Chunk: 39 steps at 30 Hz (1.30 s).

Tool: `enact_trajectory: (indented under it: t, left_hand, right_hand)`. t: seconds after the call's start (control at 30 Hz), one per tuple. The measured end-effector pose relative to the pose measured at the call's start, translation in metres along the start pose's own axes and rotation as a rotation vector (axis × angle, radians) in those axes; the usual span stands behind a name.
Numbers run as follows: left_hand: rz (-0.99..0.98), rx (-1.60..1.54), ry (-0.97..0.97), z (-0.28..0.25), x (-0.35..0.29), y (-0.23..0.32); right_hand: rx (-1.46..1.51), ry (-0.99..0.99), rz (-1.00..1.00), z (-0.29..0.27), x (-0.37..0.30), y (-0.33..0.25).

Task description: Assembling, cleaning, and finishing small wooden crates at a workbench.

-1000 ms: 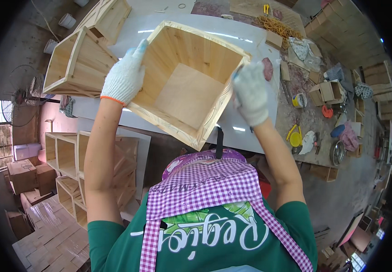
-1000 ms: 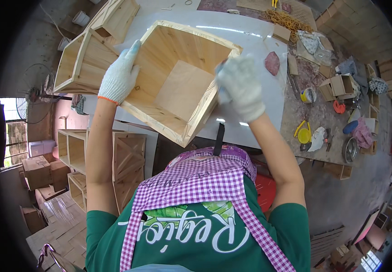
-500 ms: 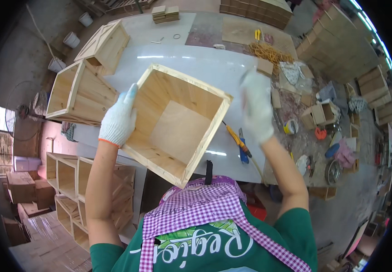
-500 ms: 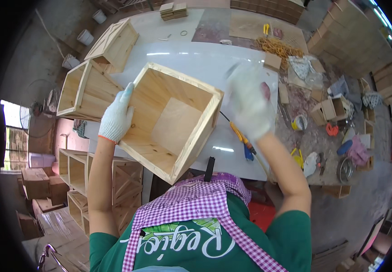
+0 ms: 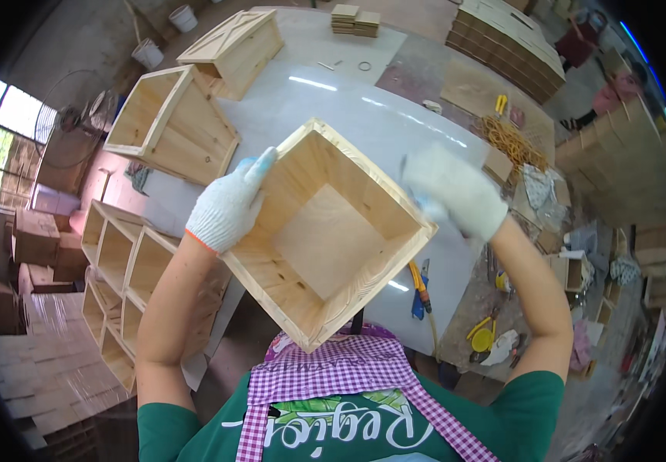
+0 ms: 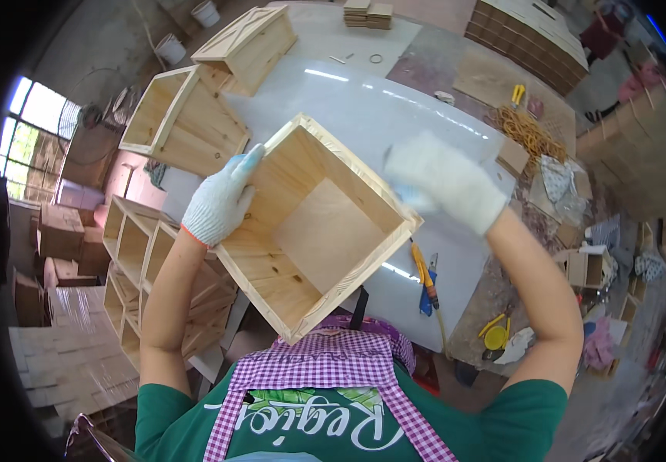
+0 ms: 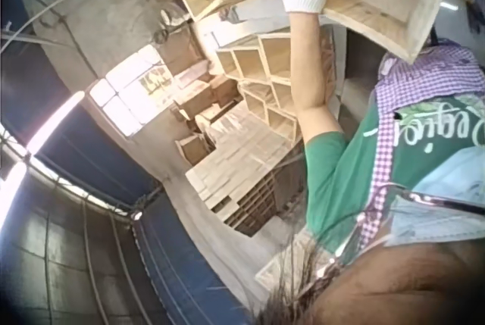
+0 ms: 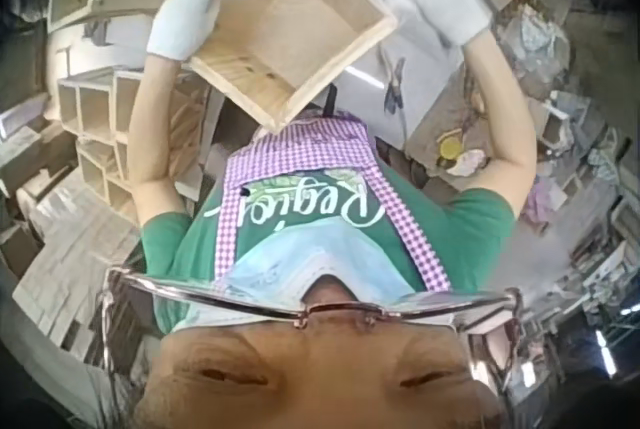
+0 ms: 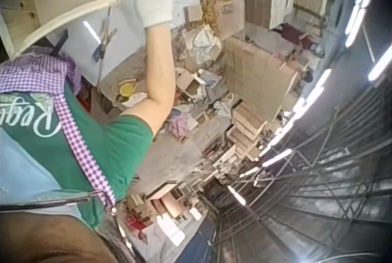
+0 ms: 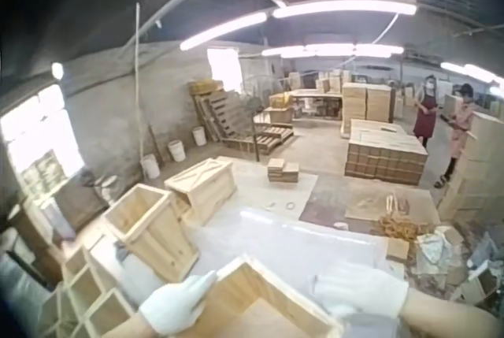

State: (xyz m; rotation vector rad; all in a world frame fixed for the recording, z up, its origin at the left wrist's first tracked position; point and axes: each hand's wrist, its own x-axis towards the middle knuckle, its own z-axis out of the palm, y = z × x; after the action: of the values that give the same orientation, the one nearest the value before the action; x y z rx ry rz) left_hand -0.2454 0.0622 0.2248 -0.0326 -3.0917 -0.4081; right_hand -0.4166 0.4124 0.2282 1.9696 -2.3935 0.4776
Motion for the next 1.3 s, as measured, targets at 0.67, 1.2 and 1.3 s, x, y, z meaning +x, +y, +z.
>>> enact_trajectory:
  t: [0.67,1.2,1.3]
  left_hand:
    - [-0.046,0.045,-0.017,0.000,0.001,0.001]
    - [-0.009,0.037,0.009,0.003,0.007,0.002]
    - [-0.005,0.018,0.003,0.002,0.000,0.006]
  right_hand:
    - [0.107,0.293,-0.633,0.018,0.209,0.058]
    - [-0.389,0.006,-0.678,-0.007,0.168,0.078]
    - [-0.370,0.079,-0.465,-0.014,0.156,0.095]
